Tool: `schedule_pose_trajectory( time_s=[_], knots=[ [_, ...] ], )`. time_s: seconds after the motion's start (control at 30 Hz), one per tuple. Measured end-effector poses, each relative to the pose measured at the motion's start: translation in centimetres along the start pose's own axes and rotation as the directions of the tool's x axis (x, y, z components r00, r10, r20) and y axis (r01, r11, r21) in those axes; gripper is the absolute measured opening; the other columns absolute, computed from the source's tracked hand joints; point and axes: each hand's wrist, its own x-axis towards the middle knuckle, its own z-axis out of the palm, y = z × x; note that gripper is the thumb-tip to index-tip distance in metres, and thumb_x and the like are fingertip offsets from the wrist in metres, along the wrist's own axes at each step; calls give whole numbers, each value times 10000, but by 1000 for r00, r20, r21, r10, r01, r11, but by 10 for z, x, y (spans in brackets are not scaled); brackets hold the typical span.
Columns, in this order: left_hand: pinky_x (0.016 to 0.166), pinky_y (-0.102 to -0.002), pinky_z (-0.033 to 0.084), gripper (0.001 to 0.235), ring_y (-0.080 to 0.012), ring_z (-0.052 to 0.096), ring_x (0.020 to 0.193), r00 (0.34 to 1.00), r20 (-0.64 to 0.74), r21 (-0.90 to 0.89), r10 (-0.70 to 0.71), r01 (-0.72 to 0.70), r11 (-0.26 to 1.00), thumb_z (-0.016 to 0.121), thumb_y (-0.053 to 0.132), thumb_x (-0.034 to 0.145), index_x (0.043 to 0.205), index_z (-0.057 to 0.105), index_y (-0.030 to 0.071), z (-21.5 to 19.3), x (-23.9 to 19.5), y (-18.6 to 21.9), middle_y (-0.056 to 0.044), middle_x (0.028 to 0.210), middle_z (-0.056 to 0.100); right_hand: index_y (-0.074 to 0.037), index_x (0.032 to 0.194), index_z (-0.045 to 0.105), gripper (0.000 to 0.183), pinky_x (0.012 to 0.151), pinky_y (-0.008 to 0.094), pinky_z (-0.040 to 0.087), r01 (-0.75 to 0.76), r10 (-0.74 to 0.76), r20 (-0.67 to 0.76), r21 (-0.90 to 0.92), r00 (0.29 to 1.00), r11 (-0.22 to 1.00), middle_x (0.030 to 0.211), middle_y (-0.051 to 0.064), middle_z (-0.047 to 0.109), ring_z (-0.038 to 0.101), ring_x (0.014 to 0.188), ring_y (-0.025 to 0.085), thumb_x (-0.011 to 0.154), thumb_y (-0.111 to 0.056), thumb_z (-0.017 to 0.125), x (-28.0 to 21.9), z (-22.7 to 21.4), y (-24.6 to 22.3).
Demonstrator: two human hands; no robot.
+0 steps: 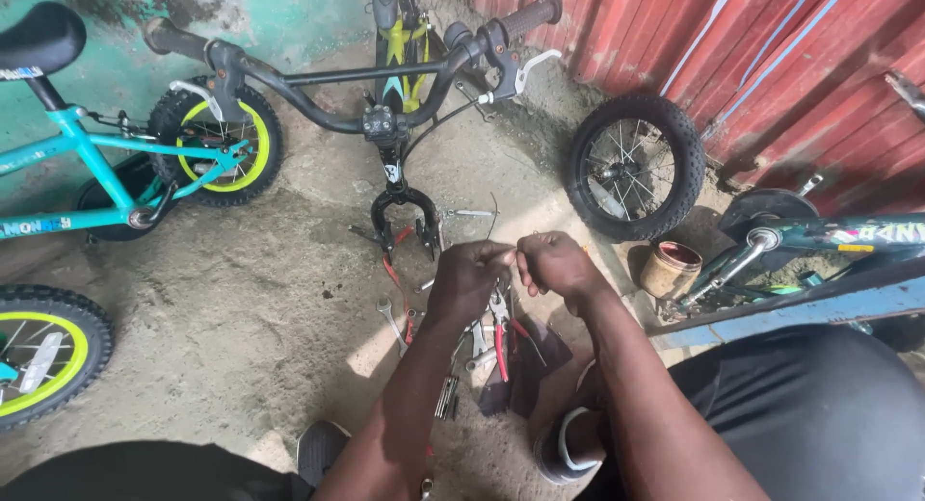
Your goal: The person uses pliers to cut and adjust a small metal piece, likely a cable or wire, while working on a bicycle. They also use a wrench to tighten a bolt on the bicycle's handlebar area.
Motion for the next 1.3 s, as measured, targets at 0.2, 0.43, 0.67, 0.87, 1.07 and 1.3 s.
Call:
schedule_pose_trajectory(
  time_s=[0.2, 0.43, 0.67, 0.87, 1.07, 1.3],
  knots=[
    [516, -250, 456, 200, -100, 629, 537, 997, -71, 33, -38, 41, 999, 649, 258, 972, 1013, 822, 166, -29, -10, -5, -38, 634, 711, 14, 919, 663, 584, 524, 326, 548, -221, 246, -54, 292, 968, 931, 632, 143, 650, 676, 537, 254, 1094, -480, 404, 79, 28, 145],
    [477, -239, 325, 196, -68, 451, 481, 980, -129, -143, -151, 132, 981, 615, 203, 960, 979, 785, 109, -42, 5, -7, -57, 618, 660, -15, 1181, 676, 633, 739, 480, 581, -432, 179, -435, -597, 882, 676, 978, 184, 731, 759, 951, 357, 918, -587, 612, 139, 132, 406],
    [625, -249, 417, 189, -92, 497, 649, 986, -133, -99, -104, 91, 991, 590, 83, 940, 979, 769, 37, -51, 1, -10, -4, 777, 646, -253, 1102, 727, 504, 841, 332, 556, -534, 450, -287, -479, 845, 697, 1055, -26, 735, 707, 932, 120, 810, -660, 670, 90, 120, 280],
    [630, -297, 392, 312, -118, 443, 663, 991, -132, -90, -7, -5, 996, 462, 226, 1025, 914, 709, 72, -48, 8, -18, 4, 691, 481, -37, 1072, 773, 807, 946, 377, 528, -413, 385, -226, -94, 895, 906, 1122, 174, 756, 709, 1047, 310, 835, -749, 477, 84, 118, 271],
    [554, -292, 363, 247, -107, 400, 581, 964, -266, -117, -5, -27, 993, 540, 187, 961, 942, 753, 66, -41, 10, 0, 12, 636, 477, -17, 1044, 659, 544, 711, 370, 501, -8, 99, -449, 201, 888, 979, 790, 112, 617, 588, 733, 214, 908, -536, 569, -49, 78, 41],
    [749, -308, 435, 277, -141, 507, 794, 934, -357, -207, -14, -65, 976, 486, 199, 981, 962, 726, 61, -28, 9, -3, -33, 899, 643, -111, 552, 577, 443, 1217, 603, 183, 461, -386, -387, 122, 838, 879, 1694, 84, 400, 100, 1641, 303, 895, -378, 664, -119, 23, -24]
  ],
)
